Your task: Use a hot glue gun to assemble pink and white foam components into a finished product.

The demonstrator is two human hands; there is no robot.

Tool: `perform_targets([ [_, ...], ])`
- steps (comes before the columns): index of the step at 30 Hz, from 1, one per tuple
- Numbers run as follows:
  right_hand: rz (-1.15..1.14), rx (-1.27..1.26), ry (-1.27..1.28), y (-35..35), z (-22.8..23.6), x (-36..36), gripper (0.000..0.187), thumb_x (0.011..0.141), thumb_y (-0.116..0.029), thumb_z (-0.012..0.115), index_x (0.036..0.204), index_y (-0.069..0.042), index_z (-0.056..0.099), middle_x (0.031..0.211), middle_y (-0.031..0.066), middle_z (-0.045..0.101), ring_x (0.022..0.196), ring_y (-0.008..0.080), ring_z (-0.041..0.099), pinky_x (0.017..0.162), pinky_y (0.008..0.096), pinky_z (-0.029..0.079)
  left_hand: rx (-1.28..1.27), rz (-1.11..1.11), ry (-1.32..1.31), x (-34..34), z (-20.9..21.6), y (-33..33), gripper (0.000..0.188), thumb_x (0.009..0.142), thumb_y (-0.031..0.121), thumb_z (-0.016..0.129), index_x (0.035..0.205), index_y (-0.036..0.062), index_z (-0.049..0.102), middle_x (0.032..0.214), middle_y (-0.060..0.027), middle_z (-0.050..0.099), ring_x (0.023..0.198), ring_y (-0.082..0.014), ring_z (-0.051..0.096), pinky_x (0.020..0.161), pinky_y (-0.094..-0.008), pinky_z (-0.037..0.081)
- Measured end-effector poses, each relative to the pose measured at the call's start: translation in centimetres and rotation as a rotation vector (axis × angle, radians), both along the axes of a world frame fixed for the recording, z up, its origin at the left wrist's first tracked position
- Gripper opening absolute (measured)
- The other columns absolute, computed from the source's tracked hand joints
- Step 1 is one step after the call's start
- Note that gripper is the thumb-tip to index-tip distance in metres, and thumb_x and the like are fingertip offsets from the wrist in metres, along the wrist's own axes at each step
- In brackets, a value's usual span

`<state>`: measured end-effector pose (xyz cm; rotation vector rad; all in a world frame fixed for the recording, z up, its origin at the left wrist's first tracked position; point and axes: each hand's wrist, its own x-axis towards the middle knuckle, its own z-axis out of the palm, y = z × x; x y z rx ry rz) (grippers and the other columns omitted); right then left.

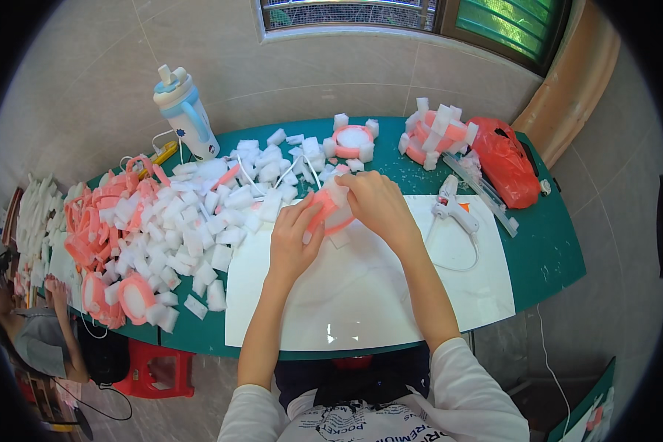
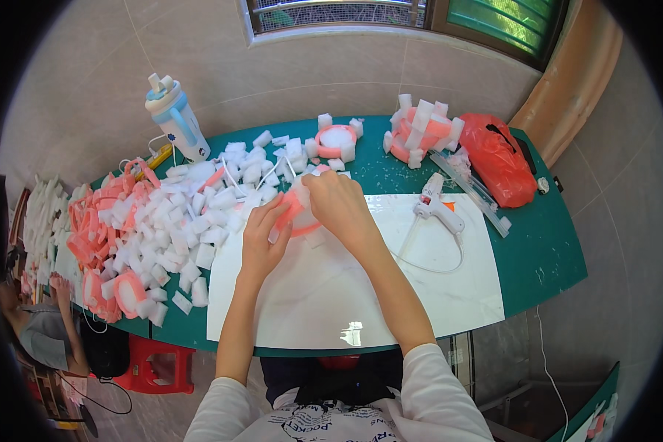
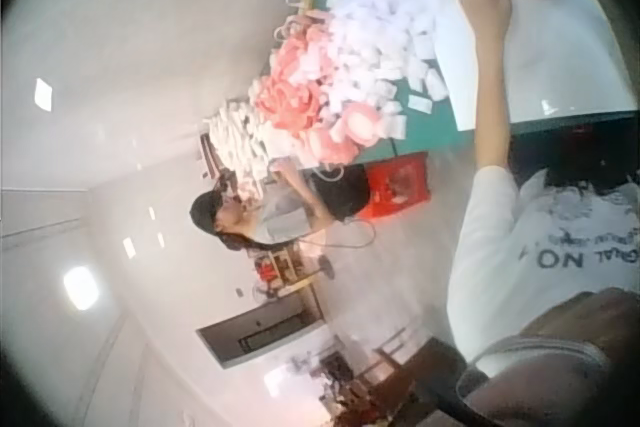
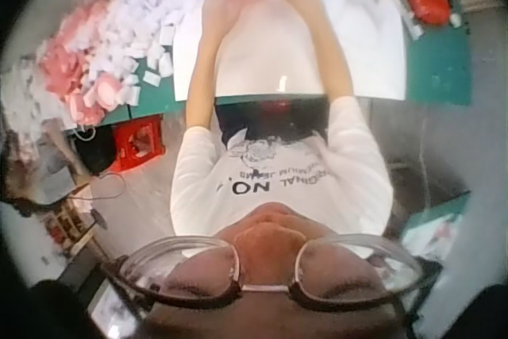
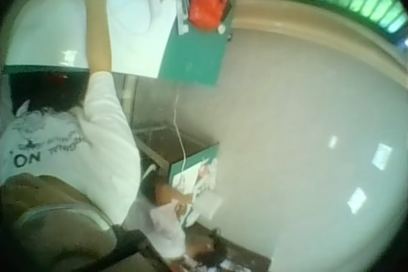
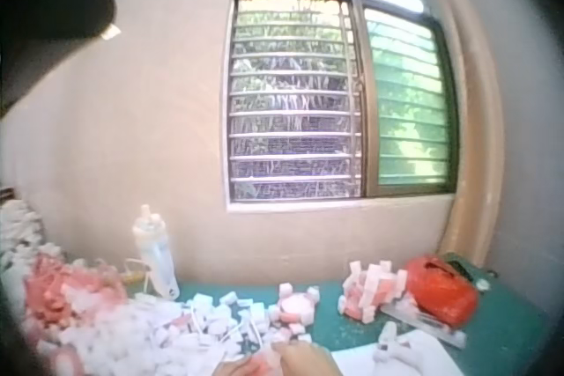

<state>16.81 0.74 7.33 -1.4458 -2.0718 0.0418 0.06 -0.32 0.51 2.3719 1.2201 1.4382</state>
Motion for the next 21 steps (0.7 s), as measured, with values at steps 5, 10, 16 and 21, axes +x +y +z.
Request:
perform_targets([
  [5,0.005,0.004,-0.001,0.09,-0.14,0.04,0.025,0.074,0.000,0.051,0.094,-0.003,0.066,0.076,0.0169,0.062,0.071,0.0320,0.060,0.063,0.0401,0.047,-0.003,0.001,0.001,0.01,0.06,-0.02,0.033,0.072,0.003,0.062,0.104,0.0023,0.059,0.117,-0.0131,0.056,0.099,-0.0288,0.054,0.085,-0.0344,0.043],
  [10,0.004,0.009,-0.005,0.08,-0.22,0.02,0.025,0.074,0.000,0.051,0.095,-0.004,0.065,0.075,0.0168,0.062,0.072,0.0316,0.059,0.063,0.0403,0.047,0.002,0.003,0.002,0.00,-0.03,0.03,0.034,0.071,0.002,0.062,0.105,0.0023,0.059,0.117,-0.0133,0.056,0.099,-0.0292,0.054,0.084,-0.0344,0.044],
  [16,-0.014,-0.011,-0.040,0.04,-0.14,-0.20,0.025,0.075,0.000,0.051,0.095,-0.004,0.065,0.076,0.0166,0.062,0.071,0.0314,0.060,0.061,0.0400,0.047,0.005,0.003,-0.011,-0.03,-0.12,0.06,0.035,0.071,0.001,0.062,0.105,0.0022,0.059,0.117,-0.0136,0.056,0.099,-0.0294,0.054,0.084,-0.0343,0.043],
  [21,-0.001,0.024,-0.067,0.08,-0.41,-0.21,0.024,0.075,-0.001,0.052,0.095,-0.004,0.064,0.076,0.0165,0.061,0.068,0.0312,0.060,0.059,0.0391,0.047,0.021,0.009,-0.011,0.09,-0.38,0.21,0.035,0.071,0.001,0.061,0.105,0.0020,0.059,0.117,-0.0137,0.056,0.098,-0.0295,0.054,0.084,-0.0345,0.043],
])
